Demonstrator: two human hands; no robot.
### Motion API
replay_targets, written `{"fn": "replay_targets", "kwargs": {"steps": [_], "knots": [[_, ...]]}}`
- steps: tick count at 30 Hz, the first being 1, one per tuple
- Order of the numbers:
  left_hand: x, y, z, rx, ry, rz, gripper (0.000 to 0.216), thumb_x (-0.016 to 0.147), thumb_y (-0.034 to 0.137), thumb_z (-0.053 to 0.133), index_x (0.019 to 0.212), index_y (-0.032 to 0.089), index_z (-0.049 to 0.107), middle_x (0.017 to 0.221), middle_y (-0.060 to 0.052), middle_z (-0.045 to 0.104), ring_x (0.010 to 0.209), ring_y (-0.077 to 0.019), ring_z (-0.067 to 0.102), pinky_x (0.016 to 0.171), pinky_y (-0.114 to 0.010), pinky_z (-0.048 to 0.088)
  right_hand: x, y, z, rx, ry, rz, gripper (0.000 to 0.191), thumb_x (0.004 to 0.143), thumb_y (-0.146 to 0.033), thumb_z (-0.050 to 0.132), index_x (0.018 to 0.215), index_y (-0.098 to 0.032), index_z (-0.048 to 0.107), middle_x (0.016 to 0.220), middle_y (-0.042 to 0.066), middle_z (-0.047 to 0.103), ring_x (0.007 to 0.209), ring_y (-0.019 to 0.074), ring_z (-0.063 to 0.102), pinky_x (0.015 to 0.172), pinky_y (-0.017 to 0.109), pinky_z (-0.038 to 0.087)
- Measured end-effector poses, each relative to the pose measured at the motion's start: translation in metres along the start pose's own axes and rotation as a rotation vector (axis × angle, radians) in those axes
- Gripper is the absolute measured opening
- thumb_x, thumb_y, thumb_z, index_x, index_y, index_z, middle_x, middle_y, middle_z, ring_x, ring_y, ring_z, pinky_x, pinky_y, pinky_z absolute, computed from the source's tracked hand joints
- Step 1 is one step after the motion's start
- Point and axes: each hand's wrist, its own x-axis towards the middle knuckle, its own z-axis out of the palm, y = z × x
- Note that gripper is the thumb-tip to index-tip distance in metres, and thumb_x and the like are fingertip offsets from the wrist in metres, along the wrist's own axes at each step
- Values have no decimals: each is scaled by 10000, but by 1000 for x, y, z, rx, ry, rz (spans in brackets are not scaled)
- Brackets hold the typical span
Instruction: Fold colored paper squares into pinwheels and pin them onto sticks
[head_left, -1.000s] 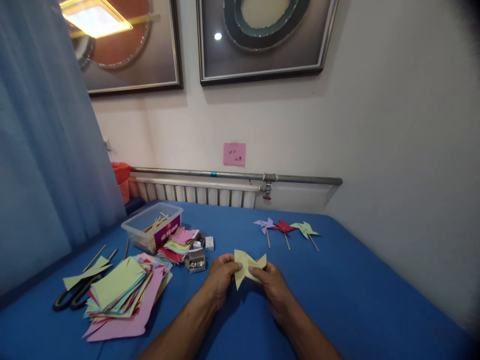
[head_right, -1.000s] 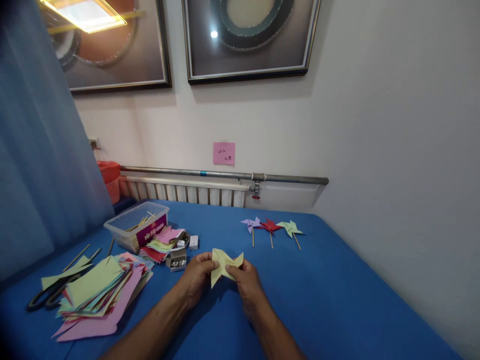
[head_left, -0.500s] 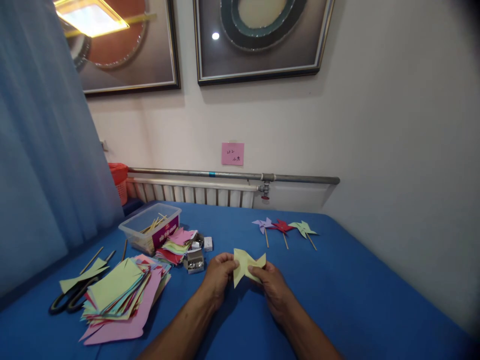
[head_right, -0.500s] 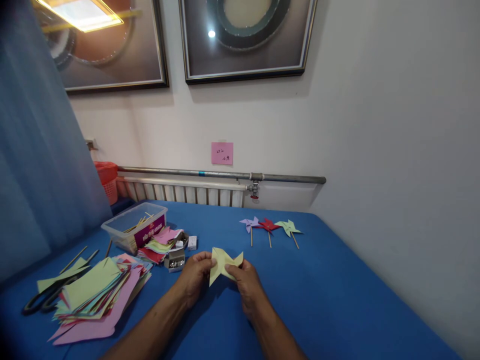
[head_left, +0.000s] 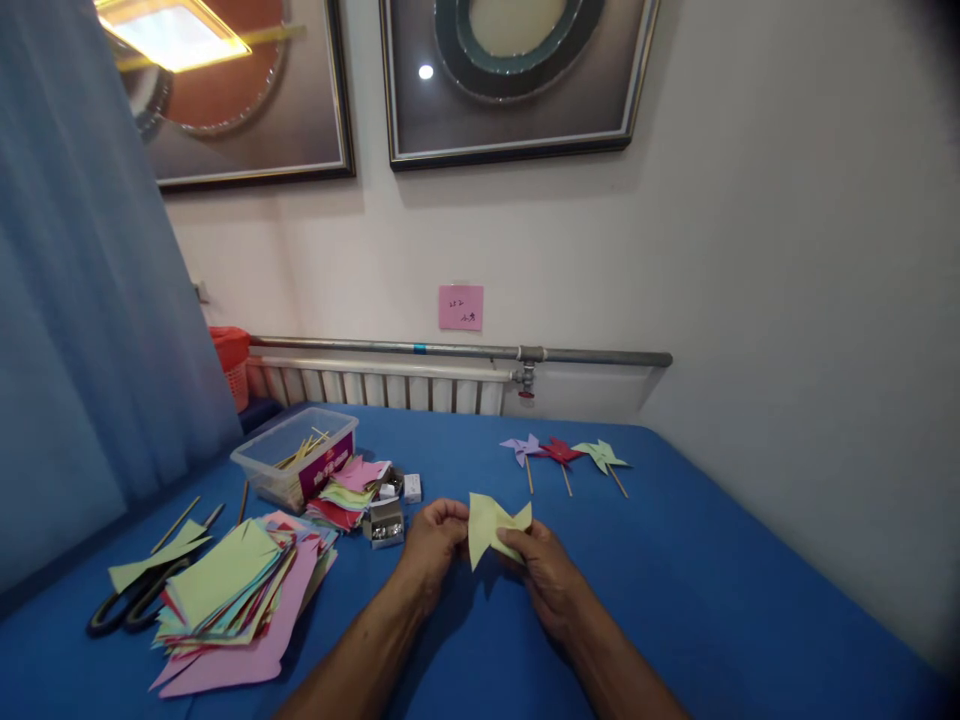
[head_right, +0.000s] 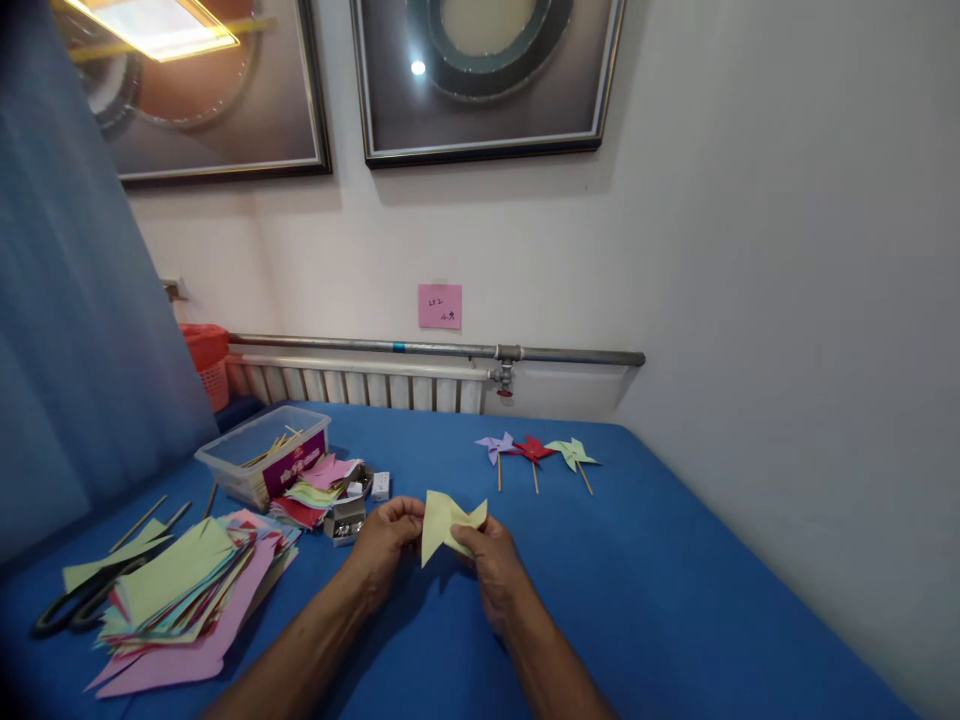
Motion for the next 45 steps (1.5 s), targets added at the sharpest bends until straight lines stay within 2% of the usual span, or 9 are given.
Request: {"fn": "replay_targets", "kwargs": {"steps": [5, 9, 12, 18, 23, 35, 38, 41, 45], "knots": [[0, -2, 0, 118, 19, 182, 175, 562, 131, 701, 721, 178, 644, 591, 24, 618, 529, -101, 525, 526, -202, 355, 1, -2, -3, 43, 11, 7, 350, 640, -278, 813, 966, -177, 732, 922, 69, 802, 871, 234, 744, 783, 320, 564], [-6, -2, -2, 253, -55, 205, 215, 656, 151, 677, 867, 187, 694, 543, 70, 531, 461, -82, 391, 477, -209, 242, 2, -5, -7, 104, 41, 41, 258, 631, -250, 822, 859, -195, 715, 915, 62, 798, 873, 232, 741, 755, 312, 571], [-9, -2, -3, 359, -141, 274, 270, 682, 130, 648, 935, 187, 722, 611, 50, 568, 529, -101, 466, 513, -214, 297, 2, -7, -9, 159, 49, 62, 239, 625, -237, 831, 825, -207, 704, 935, 52, 797, 896, 231, 741, 774, 314, 579], [-4, -3, -7, 445, -193, 437, 161, 732, 162, 627, 856, 175, 728, 989, -30, 679, 635, -92, 514, 611, -233, 386, 2, -6, -10, 174, 17, 97, 279, 589, -235, 860, 812, -208, 695, 918, 42, 788, 853, 214, 720, 762, 300, 565], [-3, -2, -9, 495, -200, 466, 139, 774, 214, 629, 858, 169, 730, 961, -32, 664, 673, -109, 516, 647, -246, 393, 2, -4, -8, 129, 10, 78, 326, 580, -248, 868, 867, -200, 722, 909, 38, 784, 818, 193, 690, 719, 284, 535], [-7, -1, -3, 503, -135, 426, 103, 755, 256, 641, 750, 171, 699, 756, 12, 568, 663, -125, 502, 637, -253, 369, -1, -4, -3, -34, 20, 3, 392, 620, -321, 856, 970, -181, 750, 994, 69, 800, 925, 243, 713, 811, 326, 517], [-6, -1, -3, 426, -94, 353, 170, 763, 322, 657, 820, 170, 707, 724, 19, 580, 626, -122, 496, 605, -249, 363, 2, -1, -5, -19, 29, -2, 377, 635, -320, 850, 969, -183, 744, 1021, 73, 799, 943, 243, 717, 813, 319, 522], [-3, 0, -4, 324, 27, 281, 281, 751, 402, 686, 899, 164, 692, 748, -3, 644, 635, -143, 566, 614, -260, 405, 3, 1, -6, -12, 24, 13, 388, 649, -313, 850, 1000, -186, 746, 1040, 76, 804, 953, 240, 724, 820, 313, 526], [2, -1, -5, 273, 55, 200, 301, 660, 413, 742, 801, 159, 663, 679, -10, 648, 576, -145, 574, 584, -265, 413, 2, 4, -7, -18, 0, -6, 404, 680, -313, 840, 1053, -189, 750, 1051, 78, 810, 953, 241, 733, 820, 314, 533]]}}
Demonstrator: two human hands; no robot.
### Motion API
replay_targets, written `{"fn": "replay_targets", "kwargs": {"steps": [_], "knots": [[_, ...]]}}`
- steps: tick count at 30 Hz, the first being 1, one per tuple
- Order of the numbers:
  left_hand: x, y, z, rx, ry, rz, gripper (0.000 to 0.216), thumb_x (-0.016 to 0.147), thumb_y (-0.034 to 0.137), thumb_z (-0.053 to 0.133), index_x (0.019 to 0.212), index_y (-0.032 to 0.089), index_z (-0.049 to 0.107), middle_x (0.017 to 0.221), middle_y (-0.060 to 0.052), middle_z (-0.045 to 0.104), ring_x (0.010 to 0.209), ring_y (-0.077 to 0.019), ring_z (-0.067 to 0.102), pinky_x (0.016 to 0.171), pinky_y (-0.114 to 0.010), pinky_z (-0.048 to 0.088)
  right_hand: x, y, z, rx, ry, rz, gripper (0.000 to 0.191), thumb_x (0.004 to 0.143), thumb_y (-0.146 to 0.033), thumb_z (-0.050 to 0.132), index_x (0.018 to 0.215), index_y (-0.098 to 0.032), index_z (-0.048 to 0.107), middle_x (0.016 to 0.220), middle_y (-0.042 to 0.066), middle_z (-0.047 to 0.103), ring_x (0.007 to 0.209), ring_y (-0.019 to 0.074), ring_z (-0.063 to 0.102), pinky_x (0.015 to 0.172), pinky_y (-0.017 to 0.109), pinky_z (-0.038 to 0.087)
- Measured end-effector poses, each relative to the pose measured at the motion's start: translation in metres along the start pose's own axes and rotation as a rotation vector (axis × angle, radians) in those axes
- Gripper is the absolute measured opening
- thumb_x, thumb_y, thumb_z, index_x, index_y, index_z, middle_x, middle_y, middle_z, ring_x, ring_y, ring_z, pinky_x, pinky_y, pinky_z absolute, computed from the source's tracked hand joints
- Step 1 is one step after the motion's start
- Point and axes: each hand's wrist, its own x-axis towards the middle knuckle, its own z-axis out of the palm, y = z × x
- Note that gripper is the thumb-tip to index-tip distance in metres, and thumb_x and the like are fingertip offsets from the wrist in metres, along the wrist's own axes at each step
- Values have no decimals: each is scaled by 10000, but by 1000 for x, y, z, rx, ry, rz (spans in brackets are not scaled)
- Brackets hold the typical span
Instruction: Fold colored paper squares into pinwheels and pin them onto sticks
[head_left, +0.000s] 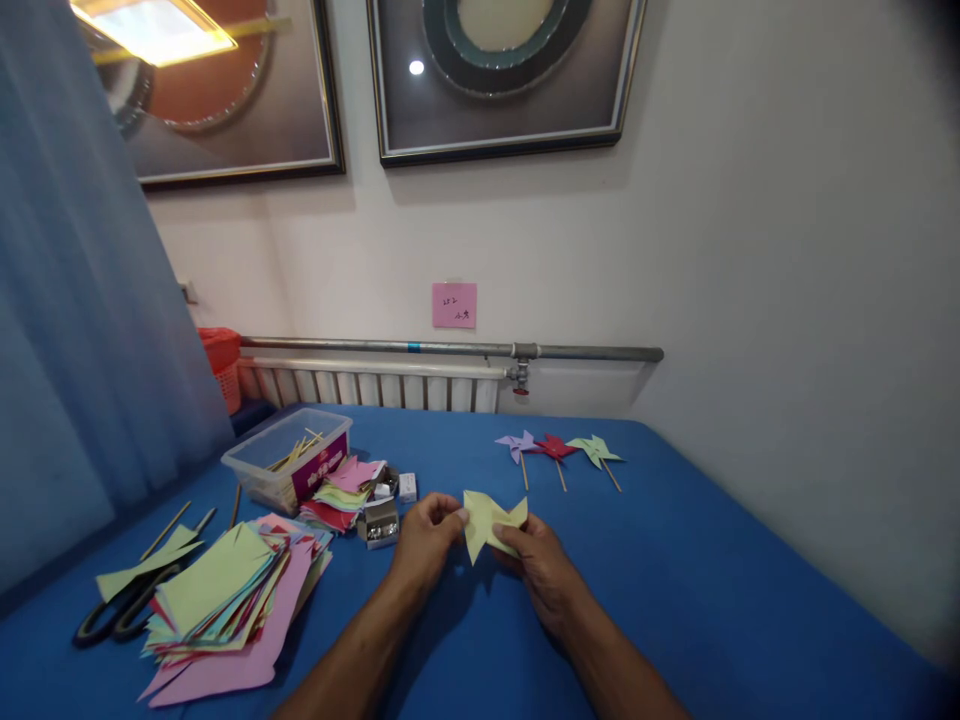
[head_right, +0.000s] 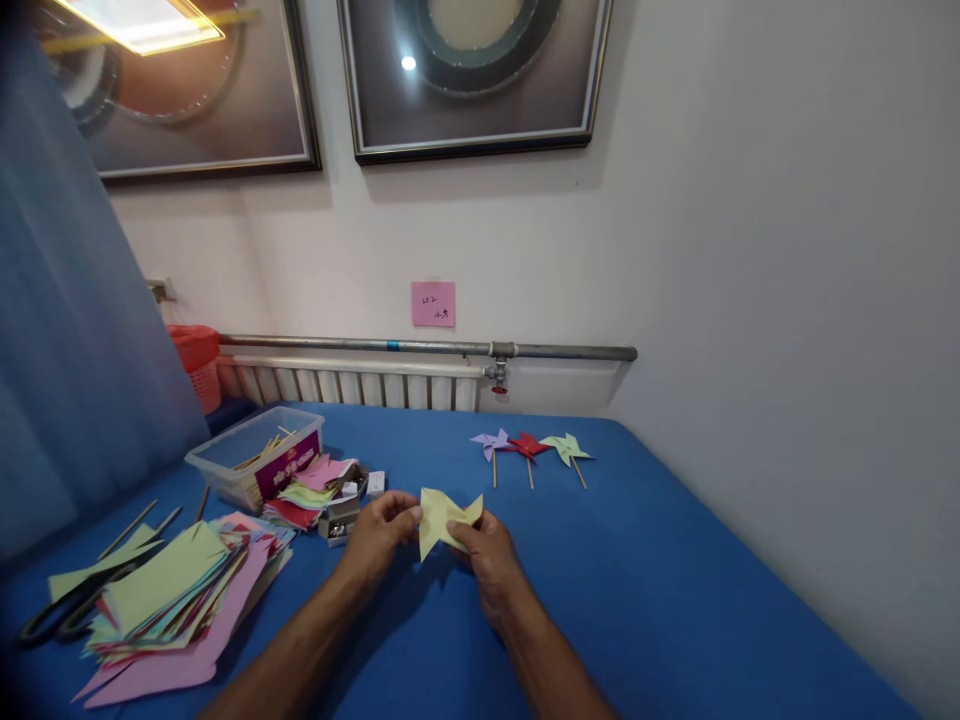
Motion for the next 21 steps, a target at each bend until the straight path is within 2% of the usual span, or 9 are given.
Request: {"fn": "replay_targets", "kwargs": {"steps": [5, 9, 14, 17, 21], "knots": [[-4, -3, 3, 101, -47, 106, 167, 702, 337, 678, 713, 171, 659, 633, 14, 605, 583, -126, 527, 579, -248, 396, 3, 4, -2, -2, 2, -15, 413, 690, -326, 835, 1070, -186, 752, 1039, 74, 812, 952, 249, 740, 826, 326, 546], [-11, -2, 3, 319, -40, 317, 97, 785, 231, 617, 733, 180, 680, 704, 4, 612, 652, -133, 549, 627, -253, 411, 5, 6, -2, -13, 5, -14, 407, 683, -324, 828, 1057, -181, 755, 1002, 68, 814, 932, 244, 744, 801, 306, 546], [-17, -3, 3, 529, -77, 633, 154, 871, 127, 570, 837, 185, 708, 851, -42, 677, 793, -157, 623, 738, -276, 457, 5, 7, 0, -15, -19, -32, 393, 659, -290, 811, 1030, -177, 753, 997, 67, 812, 916, 248, 744, 795, 310, 553], [-19, -7, 3, 655, -92, 749, 211, 917, 112, 533, 904, 191, 729, 875, -62, 685, 814, -169, 632, 738, -283, 457, 4, 7, 3, 20, -36, -53, 375, 634, -260, 804, 994, -172, 749, 968, 69, 809, 909, 257, 744, 827, 330, 562], [-19, -8, 3, 822, -81, 855, 257, 955, 122, 510, 896, 198, 748, 866, -72, 691, 803, -179, 623, 732, -299, 438, 2, 5, 4, 13, -18, -49, 355, 635, -258, 797, 979, -186, 751, 973, 66, 809, 936, 269, 744, 854, 344, 564]]}}
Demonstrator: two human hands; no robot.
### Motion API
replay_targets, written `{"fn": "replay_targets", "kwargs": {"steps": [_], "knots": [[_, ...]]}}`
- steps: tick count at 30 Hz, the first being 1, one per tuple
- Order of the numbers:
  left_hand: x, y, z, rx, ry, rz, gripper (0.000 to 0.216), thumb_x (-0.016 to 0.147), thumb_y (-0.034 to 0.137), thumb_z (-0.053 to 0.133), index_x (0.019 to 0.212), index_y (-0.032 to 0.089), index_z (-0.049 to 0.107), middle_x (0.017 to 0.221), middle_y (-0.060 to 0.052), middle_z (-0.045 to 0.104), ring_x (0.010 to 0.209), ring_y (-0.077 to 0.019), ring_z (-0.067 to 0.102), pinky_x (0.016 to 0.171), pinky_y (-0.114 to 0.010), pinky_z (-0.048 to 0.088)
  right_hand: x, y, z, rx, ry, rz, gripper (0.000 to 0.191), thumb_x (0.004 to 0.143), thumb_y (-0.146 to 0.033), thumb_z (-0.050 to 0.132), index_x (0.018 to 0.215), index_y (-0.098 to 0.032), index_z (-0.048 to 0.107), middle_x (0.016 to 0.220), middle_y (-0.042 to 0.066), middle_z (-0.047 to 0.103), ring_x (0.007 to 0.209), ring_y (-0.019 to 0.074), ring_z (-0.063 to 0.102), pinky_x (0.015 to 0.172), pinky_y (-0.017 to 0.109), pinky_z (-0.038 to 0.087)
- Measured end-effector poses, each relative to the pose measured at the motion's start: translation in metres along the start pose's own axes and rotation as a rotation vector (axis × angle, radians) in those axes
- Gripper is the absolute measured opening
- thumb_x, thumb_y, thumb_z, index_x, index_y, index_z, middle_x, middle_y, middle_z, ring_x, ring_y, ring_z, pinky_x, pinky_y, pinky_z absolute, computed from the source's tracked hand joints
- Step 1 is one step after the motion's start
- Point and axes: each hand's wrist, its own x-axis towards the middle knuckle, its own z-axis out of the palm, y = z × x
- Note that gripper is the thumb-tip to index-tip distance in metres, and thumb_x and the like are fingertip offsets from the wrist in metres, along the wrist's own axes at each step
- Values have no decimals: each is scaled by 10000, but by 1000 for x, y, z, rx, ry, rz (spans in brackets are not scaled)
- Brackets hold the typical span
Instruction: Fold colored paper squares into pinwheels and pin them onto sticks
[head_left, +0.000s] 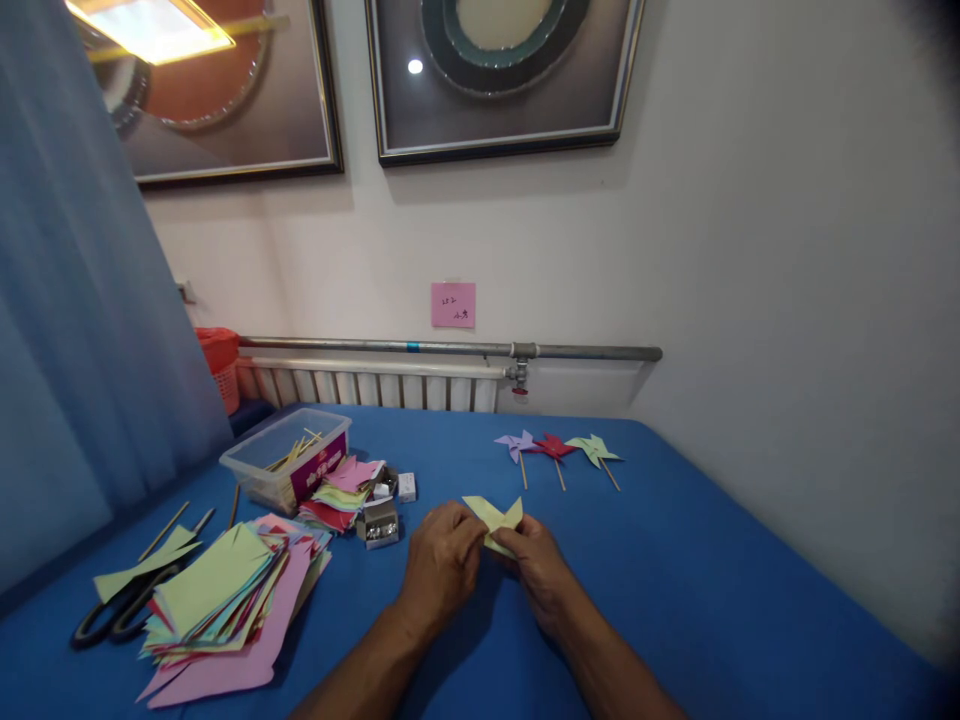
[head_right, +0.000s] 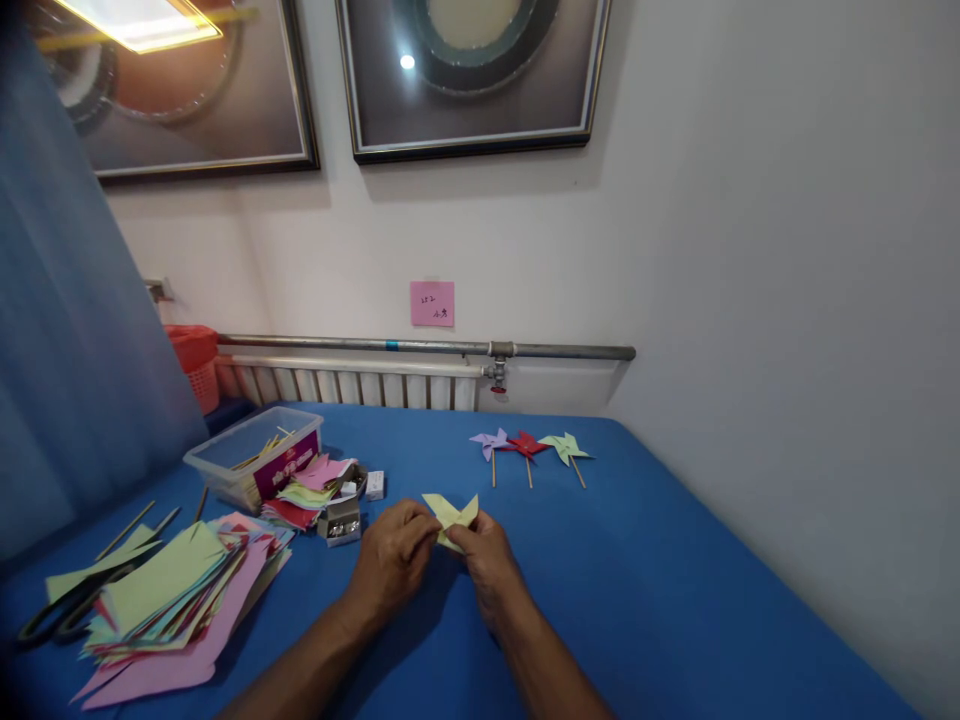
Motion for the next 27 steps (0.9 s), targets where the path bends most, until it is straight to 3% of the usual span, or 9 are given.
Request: {"fn": "replay_targets", "kwargs": {"steps": [18, 27], "knots": [[4, -3, -10, 71, -66, 32, 257, 959, 126, 517, 971, 215, 758, 948, -71, 694, 889, -199, 607, 808, -352, 400, -8, -11, 3, 22, -46, 29, 411, 623, -366, 904, 968, -195, 761, 1005, 68, 801, 936, 246, 718, 866, 345, 531], [7, 3, -17, 245, -121, 103, 256, 881, 61, 543, 975, 213, 726, 953, -70, 681, 857, -212, 579, 790, -373, 377, -10, -16, 5, -15, -79, 45, 423, 634, -521, 894, 869, -195, 764, 968, 69, 796, 941, 251, 706, 840, 333, 514]]}}
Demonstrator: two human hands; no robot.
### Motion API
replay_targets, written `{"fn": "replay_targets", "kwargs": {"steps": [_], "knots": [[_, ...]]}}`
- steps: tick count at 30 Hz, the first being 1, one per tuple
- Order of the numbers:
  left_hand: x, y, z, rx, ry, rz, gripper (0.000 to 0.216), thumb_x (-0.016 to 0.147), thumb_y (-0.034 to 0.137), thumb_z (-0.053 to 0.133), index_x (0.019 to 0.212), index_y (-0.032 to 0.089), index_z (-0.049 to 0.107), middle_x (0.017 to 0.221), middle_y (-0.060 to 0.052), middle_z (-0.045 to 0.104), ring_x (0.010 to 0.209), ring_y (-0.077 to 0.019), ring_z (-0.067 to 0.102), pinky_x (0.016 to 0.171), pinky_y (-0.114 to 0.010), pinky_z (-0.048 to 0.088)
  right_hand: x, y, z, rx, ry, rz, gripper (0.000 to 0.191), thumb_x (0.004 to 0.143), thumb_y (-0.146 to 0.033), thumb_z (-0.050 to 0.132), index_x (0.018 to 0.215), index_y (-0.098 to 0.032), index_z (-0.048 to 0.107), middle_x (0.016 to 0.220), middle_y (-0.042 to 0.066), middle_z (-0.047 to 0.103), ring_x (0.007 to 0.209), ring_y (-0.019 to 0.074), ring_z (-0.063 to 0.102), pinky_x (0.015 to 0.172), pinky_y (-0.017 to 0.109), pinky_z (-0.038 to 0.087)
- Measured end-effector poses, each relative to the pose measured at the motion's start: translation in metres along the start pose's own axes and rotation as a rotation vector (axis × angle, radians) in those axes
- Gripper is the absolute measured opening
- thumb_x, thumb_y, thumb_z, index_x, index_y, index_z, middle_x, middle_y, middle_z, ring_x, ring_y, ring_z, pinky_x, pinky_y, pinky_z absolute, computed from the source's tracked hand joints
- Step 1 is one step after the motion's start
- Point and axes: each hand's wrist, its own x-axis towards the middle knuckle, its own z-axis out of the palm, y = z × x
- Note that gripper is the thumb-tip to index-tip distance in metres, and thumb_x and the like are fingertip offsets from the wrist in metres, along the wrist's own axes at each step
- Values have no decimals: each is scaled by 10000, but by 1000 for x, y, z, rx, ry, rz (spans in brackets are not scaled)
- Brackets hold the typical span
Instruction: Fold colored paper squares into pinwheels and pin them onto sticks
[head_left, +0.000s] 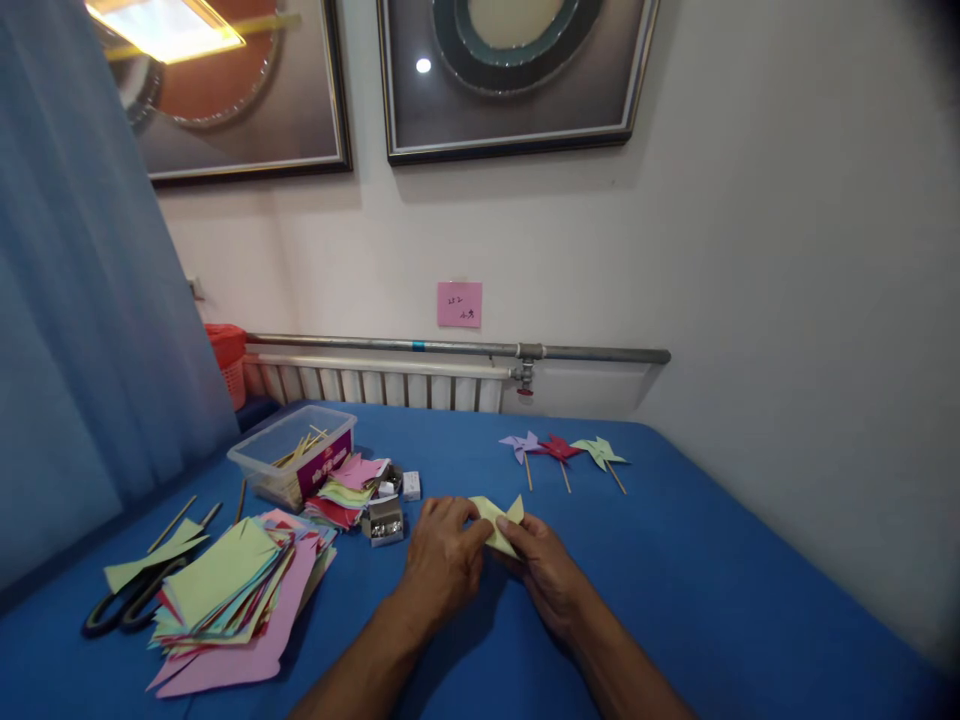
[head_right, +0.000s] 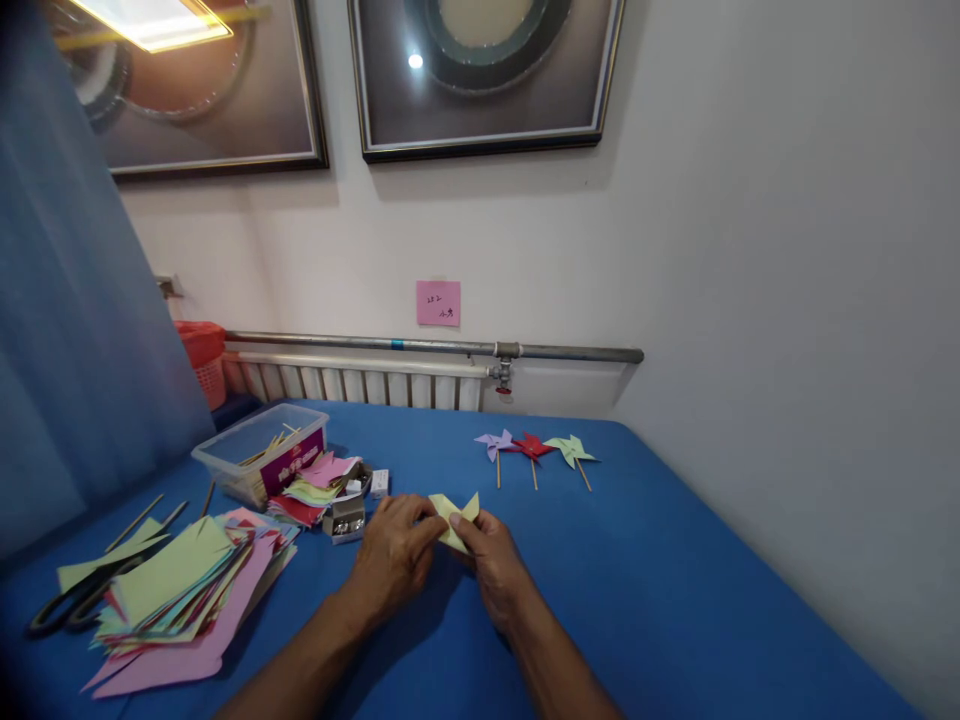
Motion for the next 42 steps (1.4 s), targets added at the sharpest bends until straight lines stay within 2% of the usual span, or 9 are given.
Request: {"fn": "replay_targets", "kwargs": {"steps": [6, 11, 16, 19, 21, 24, 30, 38, 42], "knots": [[-1, 0, 3, 22, -16, 21, 343, 790, 16, 573, 1017, 226, 722, 1018, -77, 688, 886, -225, 583, 815, -382, 386, 2, 3, -2, -27, 47, -15, 344, 629, -409, 868, 872, -195, 752, 932, 60, 791, 909, 247, 710, 812, 325, 525], [-2, 4, 1, -155, 3, -74, 276, 880, 82, 514, 994, 212, 729, 995, -81, 691, 910, -226, 606, 829, -381, 395, 11, 11, -7, -24, 95, -31, 328, 631, -356, 841, 895, -180, 758, 894, 60, 798, 815, 231, 716, 754, 310, 536], [4, 1, 6, -595, 88, -554, 208, 907, 274, 522, 786, 192, 670, 782, -34, 637, 777, -189, 589, 739, -317, 409, 14, 15, -10, -13, 148, -60, 329, 645, -333, 842, 923, -170, 775, 882, 61, 808, 787, 230, 734, 731, 301, 550], [8, -2, 12, -979, 24, -871, 278, 799, 437, 625, 674, 190, 608, 611, 15, 542, 593, -140, 481, 602, -275, 347, 12, 16, -7, -17, 100, -76, 359, 659, -362, 850, 951, -167, 777, 892, 68, 806, 814, 245, 745, 751, 313, 562], [9, -2, 15, -1207, -36, -969, 312, 708, 474, 703, 665, 182, 603, 572, 30, 527, 540, -113, 438, 564, -258, 323, 11, 18, -5, -28, 63, -79, 377, 658, -385, 857, 953, -167, 771, 895, 72, 803, 831, 257, 746, 768, 327, 566], [9, 0, 16, -1352, -58, -1008, 306, 602, 408, 794, 654, 167, 612, 562, 28, 556, 513, -91, 438, 543, -242, 316, 10, 21, -4, -34, 48, -87, 367, 655, -399, 869, 927, -177, 761, 896, 68, 800, 837, 261, 740, 782, 338, 561], [11, 2, 12, -1388, -34, -1080, 283, 493, 281, 844, 661, 148, 658, 599, -4, 643, 521, -105, 521, 541, -240, 369, 13, 26, -4, -104, 45, -121, 344, 632, -393, 894, 867, -185, 754, 827, 42, 781, 785, 240, 708, 710, 313, 514], [9, 0, 20, -1370, -68, -1070, 268, 534, 279, 797, 727, 132, 685, 625, -14, 654, 523, -112, 526, 547, -245, 381, 15, 31, -4, -104, 61, -98, 384, 612, -413, 900, 866, -179, 732, 812, 40, 771, 764, 231, 699, 657, 291, 486], [10, -16, 13, -1124, -133, -971, 182, 689, 298, 716, 651, 174, 587, 571, 22, 562, 529, -107, 478, 553, -242, 348, 14, 31, -2, -72, 62, -87, 364, 630, -401, 877, 870, -164, 738, 808, 46, 776, 743, 220, 702, 649, 280, 492]]}}
